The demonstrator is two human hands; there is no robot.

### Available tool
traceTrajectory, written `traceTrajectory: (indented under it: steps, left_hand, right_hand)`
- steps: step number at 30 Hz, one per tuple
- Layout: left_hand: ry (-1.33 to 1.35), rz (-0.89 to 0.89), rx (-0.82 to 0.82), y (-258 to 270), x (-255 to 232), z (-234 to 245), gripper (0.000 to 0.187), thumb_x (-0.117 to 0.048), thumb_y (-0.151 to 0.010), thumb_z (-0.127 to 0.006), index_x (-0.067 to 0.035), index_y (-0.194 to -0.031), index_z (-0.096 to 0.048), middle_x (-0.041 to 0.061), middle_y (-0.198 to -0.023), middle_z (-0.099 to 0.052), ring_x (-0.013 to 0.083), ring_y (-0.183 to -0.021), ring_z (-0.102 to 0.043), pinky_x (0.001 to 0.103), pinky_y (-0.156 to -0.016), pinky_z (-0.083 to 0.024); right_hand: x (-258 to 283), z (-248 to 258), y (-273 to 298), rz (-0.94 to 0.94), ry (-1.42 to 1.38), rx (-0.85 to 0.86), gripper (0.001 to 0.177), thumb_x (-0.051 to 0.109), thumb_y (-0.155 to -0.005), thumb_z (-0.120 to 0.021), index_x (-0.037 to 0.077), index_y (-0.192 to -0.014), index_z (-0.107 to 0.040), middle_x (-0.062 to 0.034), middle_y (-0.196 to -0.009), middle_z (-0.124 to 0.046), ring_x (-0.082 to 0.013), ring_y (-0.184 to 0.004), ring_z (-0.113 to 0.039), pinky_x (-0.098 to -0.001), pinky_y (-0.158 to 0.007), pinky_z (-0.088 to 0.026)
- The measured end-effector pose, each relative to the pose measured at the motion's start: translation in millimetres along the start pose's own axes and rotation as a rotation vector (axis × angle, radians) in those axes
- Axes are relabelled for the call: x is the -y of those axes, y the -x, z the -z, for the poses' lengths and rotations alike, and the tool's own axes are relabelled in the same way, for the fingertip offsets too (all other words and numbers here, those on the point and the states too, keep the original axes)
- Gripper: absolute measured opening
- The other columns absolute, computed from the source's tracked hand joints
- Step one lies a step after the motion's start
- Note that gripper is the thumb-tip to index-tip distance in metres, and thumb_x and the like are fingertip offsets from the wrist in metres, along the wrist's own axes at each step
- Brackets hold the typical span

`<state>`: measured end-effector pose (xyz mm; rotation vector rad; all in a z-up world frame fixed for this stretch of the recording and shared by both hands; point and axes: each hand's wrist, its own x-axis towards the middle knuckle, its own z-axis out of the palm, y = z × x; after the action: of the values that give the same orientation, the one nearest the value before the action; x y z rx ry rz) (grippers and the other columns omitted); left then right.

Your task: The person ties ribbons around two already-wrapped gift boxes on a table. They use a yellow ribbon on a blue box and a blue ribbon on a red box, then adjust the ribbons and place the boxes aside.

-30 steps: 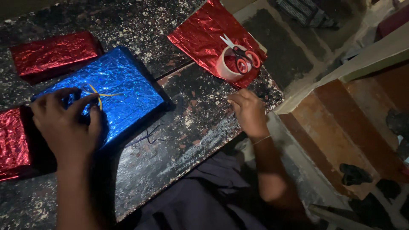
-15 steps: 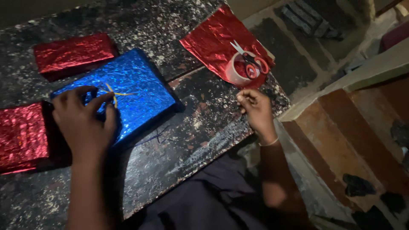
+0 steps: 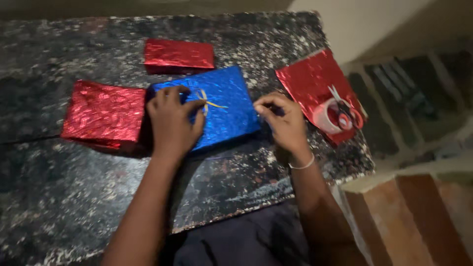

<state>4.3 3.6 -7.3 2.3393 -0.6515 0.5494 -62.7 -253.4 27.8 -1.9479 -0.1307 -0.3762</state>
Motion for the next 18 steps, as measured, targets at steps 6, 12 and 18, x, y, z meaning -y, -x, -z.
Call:
traceTrajectory:
  steps: [6,12,18]
  left_hand:
    - [0.041,0.028,-0.012,-1,-2,-1,0.019,-0.023,-0.079,-0.077,-0.019,-0.097,-0.082,0.012,-0.122,-0.062,0.0325,-0.122,-0.051,0.051,-0.1,-0.036]
    - [0.085,0.04,-0.044,-1,-1,-4,0.019,-0.024,-0.078,-0.077,-0.018,-0.095,-0.082,0.013,-0.121,-0.062,0.0316,-0.122,-0.051,0.051,-0.101,-0.035]
    - [0.09,0.051,-0.049,1,-1,-6,0.021,-0.024,-0.078,-0.077,-0.017,-0.097,-0.082,0.012,-0.124,-0.062,0.0312,-0.124,-0.05,0.052,-0.101,-0.034]
  right_hand:
    - [10,-53,-52,0.268,0.282,0.145,0.006,0.003,-0.094,-0.07,-0.001,-0.098,-0.071,-0.012,-0.096,-0.07,-0.0224,-0.091,-0.07,-0.033,-0.082,-0.054]
    - [7,-79,-53,0.238,0.399,0.143,0.007,0.006,-0.094,-0.071,0.0,-0.097,-0.071,-0.0141,-0.093,-0.069,-0.0291,-0.084,-0.07,-0.037,-0.075,-0.054]
    - [2,-81,-48,0.314,0.453,0.116,0.007,0.005,-0.093,-0.073,0.001,-0.097,-0.07,-0.0144,-0.095,-0.069,-0.0324,-0.088,-0.068,-0.0401,-0.079,-0.054]
